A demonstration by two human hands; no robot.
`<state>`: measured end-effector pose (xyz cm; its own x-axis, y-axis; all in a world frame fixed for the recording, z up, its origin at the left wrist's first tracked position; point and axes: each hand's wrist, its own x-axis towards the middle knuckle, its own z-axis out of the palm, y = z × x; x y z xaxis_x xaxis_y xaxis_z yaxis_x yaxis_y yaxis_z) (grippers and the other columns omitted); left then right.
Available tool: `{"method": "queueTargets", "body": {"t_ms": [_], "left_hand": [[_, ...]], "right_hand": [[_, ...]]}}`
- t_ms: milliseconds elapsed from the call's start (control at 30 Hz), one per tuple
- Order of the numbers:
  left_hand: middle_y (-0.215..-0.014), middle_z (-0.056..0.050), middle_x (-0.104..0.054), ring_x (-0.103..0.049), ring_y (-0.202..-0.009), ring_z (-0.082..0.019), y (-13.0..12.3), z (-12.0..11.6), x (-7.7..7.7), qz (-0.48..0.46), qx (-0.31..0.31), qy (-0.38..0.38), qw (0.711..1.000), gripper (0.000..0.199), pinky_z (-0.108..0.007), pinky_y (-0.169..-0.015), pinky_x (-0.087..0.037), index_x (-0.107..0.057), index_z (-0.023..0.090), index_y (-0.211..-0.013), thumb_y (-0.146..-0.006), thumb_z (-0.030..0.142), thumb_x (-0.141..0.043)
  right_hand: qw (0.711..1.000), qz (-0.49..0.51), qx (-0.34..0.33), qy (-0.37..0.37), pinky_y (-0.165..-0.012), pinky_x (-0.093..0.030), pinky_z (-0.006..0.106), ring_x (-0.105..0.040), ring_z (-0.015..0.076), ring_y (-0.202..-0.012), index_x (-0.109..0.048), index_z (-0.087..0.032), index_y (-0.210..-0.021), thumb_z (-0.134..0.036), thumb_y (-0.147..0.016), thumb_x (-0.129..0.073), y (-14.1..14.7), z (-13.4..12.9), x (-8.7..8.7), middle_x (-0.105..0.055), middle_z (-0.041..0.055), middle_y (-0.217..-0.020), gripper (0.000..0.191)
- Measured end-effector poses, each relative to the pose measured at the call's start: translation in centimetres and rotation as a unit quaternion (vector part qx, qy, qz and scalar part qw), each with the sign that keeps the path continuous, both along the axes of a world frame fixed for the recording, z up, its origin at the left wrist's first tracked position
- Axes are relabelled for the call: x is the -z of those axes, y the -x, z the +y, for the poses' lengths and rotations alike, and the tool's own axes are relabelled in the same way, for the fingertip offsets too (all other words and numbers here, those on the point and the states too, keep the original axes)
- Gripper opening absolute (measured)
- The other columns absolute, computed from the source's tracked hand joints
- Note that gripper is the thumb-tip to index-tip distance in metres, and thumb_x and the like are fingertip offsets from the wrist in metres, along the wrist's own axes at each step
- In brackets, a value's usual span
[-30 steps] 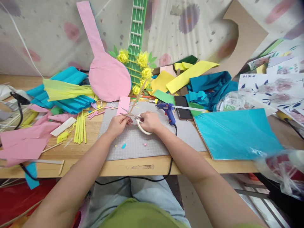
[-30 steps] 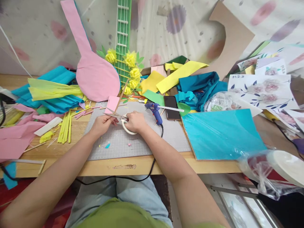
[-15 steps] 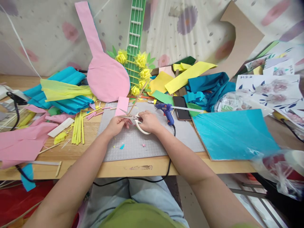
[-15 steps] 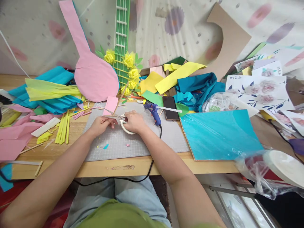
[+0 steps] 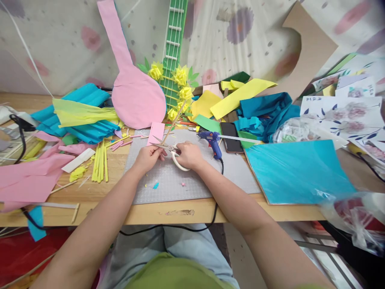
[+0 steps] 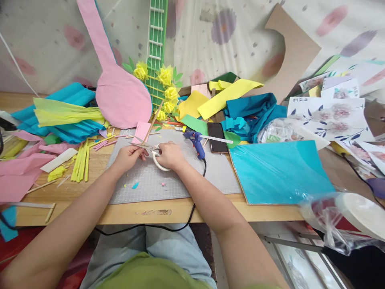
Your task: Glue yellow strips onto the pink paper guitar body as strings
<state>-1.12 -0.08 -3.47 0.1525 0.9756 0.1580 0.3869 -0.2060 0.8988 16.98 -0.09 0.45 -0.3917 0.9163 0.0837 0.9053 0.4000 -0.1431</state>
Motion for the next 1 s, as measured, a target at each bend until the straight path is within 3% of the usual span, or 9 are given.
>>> {"method": "queueTargets", "body": {"t_ms": [100,233,567,800,1000], "left_hand": [[-0.059,-0.004,-0.065,-0.061,-0.055,-0.014,0.02,0.09,0.07,-0.007,-0.019,0.0,1.0,0.028,-0.025,-0.057,-0.049,-0.067,0.014,-0.072,-0.079,0.033,-0.048],[-0.056,-0.003,-0.064,-0.059,-0.053,-0.013,0.01,0.16,0.17,-0.027,0.007,0.009,1.0,0.026,-0.025,-0.056,-0.049,-0.066,0.014,-0.069,-0.078,0.031,-0.047],[-0.052,-0.001,-0.061,-0.058,-0.051,-0.012,-0.08,-0.39,-0.67,0.041,-0.028,-0.037,0.998,0.026,-0.022,-0.053,-0.045,-0.062,0.015,-0.064,-0.079,0.032,-0.047],[-0.05,-0.001,-0.058,-0.053,-0.045,-0.01,0.2,0.06,-0.37,-0.033,0.028,0.004,0.999,0.028,-0.022,-0.048,-0.044,-0.061,0.014,-0.062,-0.078,0.035,-0.049],[-0.054,-0.002,-0.059,-0.056,-0.05,-0.011,-0.03,-0.09,-0.33,-0.014,0.032,0.005,0.999,0.029,-0.023,-0.051,-0.045,-0.062,0.014,-0.063,-0.078,0.035,-0.049]], "right_hand": [[1.0,0.014,-0.019,-0.014,-0.066,-0.035,0.026,-0.053,0.0204,-0.091,-0.059,-0.019,-0.083,-0.038,-0.077,-0.048,-0.06,0.04,0.09,-0.064,0.0071,-0.087,0.023],[0.999,0.02,-0.03,-0.013,-0.067,-0.036,0.026,-0.052,0.0206,-0.091,-0.059,-0.018,-0.083,-0.038,-0.077,-0.048,-0.16,-0.01,0.09,-0.064,0.0066,-0.088,0.023],[1.0,-0.006,0.007,-0.001,-0.066,-0.037,0.027,-0.057,0.021,-0.086,-0.062,-0.019,-0.084,-0.04,-0.078,-0.045,0.22,-0.25,0.09,-0.065,0.0088,-0.087,0.028],[1.0,-0.007,-0.005,-0.001,-0.067,-0.036,0.026,-0.055,0.0206,-0.089,-0.062,-0.019,-0.085,-0.04,-0.078,-0.046,-0.03,-0.14,-0.05,-0.065,0.0079,-0.087,0.027],[0.998,0.031,-0.04,-0.022,-0.067,-0.035,0.025,-0.052,0.0192,-0.089,-0.059,-0.018,-0.082,-0.036,-0.076,-0.05,-0.28,0.03,0.36,-0.064,0.0062,-0.085,0.021]]}}
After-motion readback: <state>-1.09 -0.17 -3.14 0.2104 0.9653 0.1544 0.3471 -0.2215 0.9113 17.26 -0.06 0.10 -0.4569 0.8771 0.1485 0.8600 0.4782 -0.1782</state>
